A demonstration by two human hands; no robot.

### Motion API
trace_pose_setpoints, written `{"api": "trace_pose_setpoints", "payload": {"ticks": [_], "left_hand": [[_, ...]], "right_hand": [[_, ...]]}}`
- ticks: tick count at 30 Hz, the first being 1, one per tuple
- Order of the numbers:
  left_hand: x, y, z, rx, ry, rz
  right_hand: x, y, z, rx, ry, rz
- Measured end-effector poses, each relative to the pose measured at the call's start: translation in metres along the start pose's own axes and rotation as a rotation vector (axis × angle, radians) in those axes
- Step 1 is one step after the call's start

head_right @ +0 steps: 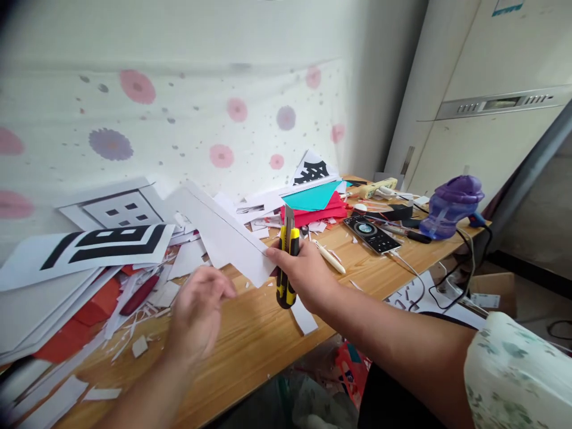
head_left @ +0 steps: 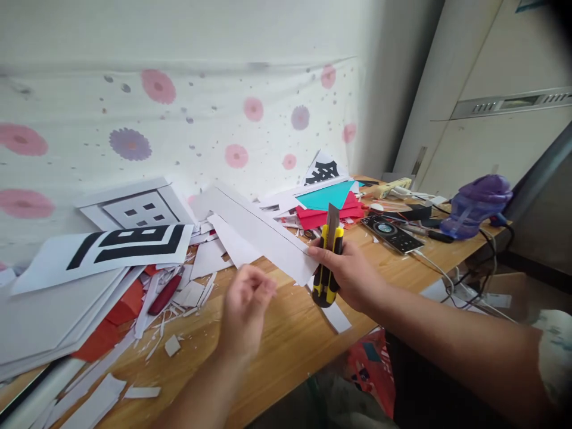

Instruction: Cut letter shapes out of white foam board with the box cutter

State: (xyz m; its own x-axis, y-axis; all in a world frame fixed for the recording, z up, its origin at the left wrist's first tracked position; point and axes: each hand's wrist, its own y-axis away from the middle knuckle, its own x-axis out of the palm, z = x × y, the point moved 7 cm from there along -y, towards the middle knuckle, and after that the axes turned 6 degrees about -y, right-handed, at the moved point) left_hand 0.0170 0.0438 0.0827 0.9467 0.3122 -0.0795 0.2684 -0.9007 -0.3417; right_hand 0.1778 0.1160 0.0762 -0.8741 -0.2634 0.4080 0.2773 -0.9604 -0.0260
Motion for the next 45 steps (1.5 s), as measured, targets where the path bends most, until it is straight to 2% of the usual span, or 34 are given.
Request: {"api": "trace_pose_setpoints", "payload": {"ticks": [1, 2, 3, 5, 8, 11, 14, 16, 22, 34, 45], "left_hand": [[0.018, 0.002, 0.015, -0.215, 0.184, 0.115], [0.035, 0.006, 0.025, -0.365, 0.31, 0.219], [0.048, 0.009, 0.028, -0.435, 0.386, 0.292], [0.06, 0.009, 0.027, -0.456, 0.442, 0.334], [0.054, 0.005, 0.027, -0.441, 0.459, 0.242], [0.045, 0.006, 0.035, -0.489, 0.492, 0.171], [0.044, 0.011, 0.042, -0.527, 0.575, 0.158], [0.045, 0.015, 0.046, -0.549, 0.622, 0.148], [0.051, 0.021, 0.046, -0.531, 0.645, 0.144], [0.062, 0.03, 0.032, -0.495, 0.76, 0.358], [0.068, 0.036, 0.027, -0.513, 0.916, 0.456]], "right_hand": [[0.002, 0.003, 0.004, -0.042, 0.01, 0.017], [0.004, 0.005, 0.006, -0.065, 0.035, 0.048], [0.007, 0.008, 0.007, -0.067, 0.067, 0.097], [0.011, 0.012, 0.007, -0.051, 0.138, 0.212], [0.004, 0.013, 0.014, -0.137, 0.296, 0.299], [-0.002, 0.011, 0.02, -0.367, 0.712, 0.373], [0.002, 0.014, 0.008, -0.513, 1.12, 0.489], [0.005, 0.015, 0.003, -0.568, 1.225, 0.492], [0.018, 0.02, 0.005, -0.684, 1.227, 0.427], [0.022, 0.023, 0.005, -0.745, 1.128, 0.397], [0.029, 0.026, 0.013, -0.882, 1.089, 0.38]]}}
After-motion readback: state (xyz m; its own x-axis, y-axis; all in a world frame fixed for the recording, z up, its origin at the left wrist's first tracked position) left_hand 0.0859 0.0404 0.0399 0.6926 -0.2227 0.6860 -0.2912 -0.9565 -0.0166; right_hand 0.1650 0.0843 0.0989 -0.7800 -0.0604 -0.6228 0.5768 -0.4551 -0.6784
